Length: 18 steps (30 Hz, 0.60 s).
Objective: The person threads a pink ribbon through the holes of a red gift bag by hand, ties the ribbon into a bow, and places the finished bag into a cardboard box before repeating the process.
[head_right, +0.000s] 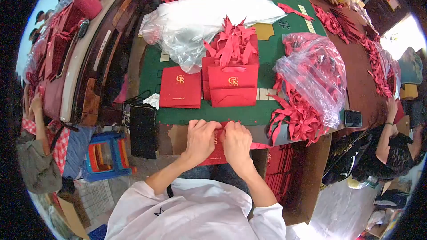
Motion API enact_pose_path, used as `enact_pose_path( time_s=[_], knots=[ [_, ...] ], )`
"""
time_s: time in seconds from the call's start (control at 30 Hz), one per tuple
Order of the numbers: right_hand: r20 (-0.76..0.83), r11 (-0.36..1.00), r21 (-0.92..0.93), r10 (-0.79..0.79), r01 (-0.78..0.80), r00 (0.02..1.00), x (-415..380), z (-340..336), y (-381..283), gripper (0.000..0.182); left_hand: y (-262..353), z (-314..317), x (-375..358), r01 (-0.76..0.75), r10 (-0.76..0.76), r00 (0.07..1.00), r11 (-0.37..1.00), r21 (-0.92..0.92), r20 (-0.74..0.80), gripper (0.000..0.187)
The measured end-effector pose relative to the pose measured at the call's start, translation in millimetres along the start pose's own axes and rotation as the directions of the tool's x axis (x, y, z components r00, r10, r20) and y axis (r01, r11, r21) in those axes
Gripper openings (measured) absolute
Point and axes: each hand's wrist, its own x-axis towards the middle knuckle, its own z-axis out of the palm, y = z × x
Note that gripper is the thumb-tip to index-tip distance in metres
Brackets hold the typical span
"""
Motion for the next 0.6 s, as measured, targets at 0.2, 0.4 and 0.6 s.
enact_pose_path(
  time_s=[0.2, 0.4, 0.6],
  knots=[
    [-0.034, 0.994, 0.105, 0.032, -0.028, 0.999, -2.9, 7.1, 1.0, 0.017, -2.1, -3.1, 0.1, 0.045, -0.045, 0.999, 0.998, -0.043, 0.014, 0.020],
    [-0.102, 0.927, 0.365, 0.131, -0.085, 0.986, -6.3, 1.4, -6.0, 0.015, -13.4, -8.2, 4.8, 0.156, -0.151, 0.986, 0.985, -0.079, 0.070, 0.016],
    [-0.166, 0.972, 0.226, -0.026, 0.064, 0.986, -6.0, 4.7, -0.5, 0.014, -9.6, -7.7, 6.7, 0.091, -0.085, 0.995, 0.988, -0.124, 0.049, 0.017]
  ],
)
